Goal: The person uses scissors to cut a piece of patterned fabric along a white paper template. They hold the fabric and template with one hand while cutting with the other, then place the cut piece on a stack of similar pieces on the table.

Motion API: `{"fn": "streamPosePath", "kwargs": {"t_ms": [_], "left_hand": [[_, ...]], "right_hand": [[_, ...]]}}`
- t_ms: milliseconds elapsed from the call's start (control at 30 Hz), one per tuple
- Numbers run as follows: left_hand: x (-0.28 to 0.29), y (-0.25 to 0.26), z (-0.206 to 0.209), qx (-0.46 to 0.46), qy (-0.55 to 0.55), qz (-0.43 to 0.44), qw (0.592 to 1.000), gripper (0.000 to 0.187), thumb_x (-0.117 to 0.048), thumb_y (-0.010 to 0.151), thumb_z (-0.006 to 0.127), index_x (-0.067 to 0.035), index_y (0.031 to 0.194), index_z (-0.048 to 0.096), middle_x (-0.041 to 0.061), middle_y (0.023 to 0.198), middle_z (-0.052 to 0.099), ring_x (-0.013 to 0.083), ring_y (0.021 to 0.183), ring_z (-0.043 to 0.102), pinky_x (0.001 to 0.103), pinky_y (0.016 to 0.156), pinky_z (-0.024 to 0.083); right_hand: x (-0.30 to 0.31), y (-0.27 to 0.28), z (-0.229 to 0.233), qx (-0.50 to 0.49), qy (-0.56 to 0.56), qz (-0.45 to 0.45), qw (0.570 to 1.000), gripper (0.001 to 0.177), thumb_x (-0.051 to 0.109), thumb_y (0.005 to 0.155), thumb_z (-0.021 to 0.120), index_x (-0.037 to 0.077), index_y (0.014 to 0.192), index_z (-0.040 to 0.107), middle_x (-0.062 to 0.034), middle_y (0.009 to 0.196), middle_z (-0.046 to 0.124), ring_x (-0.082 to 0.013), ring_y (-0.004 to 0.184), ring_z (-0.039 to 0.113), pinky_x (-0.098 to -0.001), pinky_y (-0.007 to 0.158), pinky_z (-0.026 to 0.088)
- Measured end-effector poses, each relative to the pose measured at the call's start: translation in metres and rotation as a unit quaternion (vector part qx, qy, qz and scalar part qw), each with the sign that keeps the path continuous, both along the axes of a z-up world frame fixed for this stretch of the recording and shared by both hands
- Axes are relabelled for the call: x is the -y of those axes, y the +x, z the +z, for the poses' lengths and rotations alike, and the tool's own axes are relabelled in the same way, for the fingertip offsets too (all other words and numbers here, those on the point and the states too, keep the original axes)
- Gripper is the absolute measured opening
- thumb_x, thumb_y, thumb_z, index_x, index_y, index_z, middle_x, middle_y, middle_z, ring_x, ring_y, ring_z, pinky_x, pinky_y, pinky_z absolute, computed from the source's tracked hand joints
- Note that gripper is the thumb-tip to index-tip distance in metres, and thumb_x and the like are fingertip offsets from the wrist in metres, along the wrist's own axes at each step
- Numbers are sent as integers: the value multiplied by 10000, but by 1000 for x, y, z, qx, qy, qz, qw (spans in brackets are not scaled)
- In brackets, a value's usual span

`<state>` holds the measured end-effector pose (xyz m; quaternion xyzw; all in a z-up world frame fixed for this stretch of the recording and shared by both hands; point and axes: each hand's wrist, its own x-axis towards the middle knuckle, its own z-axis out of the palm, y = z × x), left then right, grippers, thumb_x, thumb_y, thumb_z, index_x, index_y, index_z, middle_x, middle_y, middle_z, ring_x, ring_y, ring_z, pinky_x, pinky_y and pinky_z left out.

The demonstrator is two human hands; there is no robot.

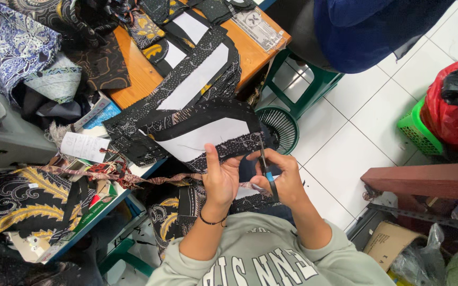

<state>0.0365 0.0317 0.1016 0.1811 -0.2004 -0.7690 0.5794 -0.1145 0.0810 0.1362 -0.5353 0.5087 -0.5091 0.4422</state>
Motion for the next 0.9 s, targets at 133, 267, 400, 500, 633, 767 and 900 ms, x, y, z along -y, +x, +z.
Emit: {"fn": "streamPosePath", "kwargs": {"t_ms": [133,267,400,500,633,767,900], "left_hand": [[0,3,2,-8,3,-11,1000,675,-505,1114,315,87,1338,550,235,1202,700,316,1087,699,413,1027,525],[-2,5,-1,0,1,-34,999,721,-526,1116,298,114,1300,573,255,1178,709,311,1080,699,396,1018,528],[-3,4,-8,-4,11,-40,999,741,-533,1119,298,132,1263,591,272,1125,718,316,1037,703,396,984,532],[-3,4,-16,2,19,-42,999,774,-546,1111,291,151,1222,610,280,1105,722,310,1026,706,392,982,531],[-3,3,-22,2,16,-45,999,794,-559,1106,288,156,1193,624,289,1078,724,314,1011,710,394,982,533],[-4,4,-21,4,7,-61,998,854,-583,1120,275,199,1183,611,288,1106,728,312,1044,709,386,1016,530],[-4,2,-16,-2,14,-34,999,720,-537,1113,293,104,1304,560,272,1088,722,323,1003,715,408,966,547]], "right_hand": [[0,2,0,-37,-49,5,998,552,435,789,857,15,1114,705,17,686,591,-47,612,535,-218,561,424],[-1,3,-1,-30,-29,-2,999,527,408,778,860,15,1097,710,25,655,568,-44,585,518,-216,543,405],[-2,3,-5,-28,-11,-22,999,484,375,772,873,19,1059,713,35,664,556,-38,591,510,-214,531,406],[-2,3,-10,-16,-13,-28,999,485,393,778,876,22,1042,710,44,671,555,-32,600,500,-211,536,397],[-2,3,-16,-25,-17,-47,998,484,404,765,884,18,999,709,49,653,562,-28,591,504,-207,535,396],[-3,3,-20,-30,-33,-58,997,451,356,756,902,15,982,711,49,652,567,-24,590,494,-206,540,392],[-3,4,-23,-33,-37,-74,996,409,303,750,912,17,967,717,46,651,582,-20,579,487,-204,529,385]]}}
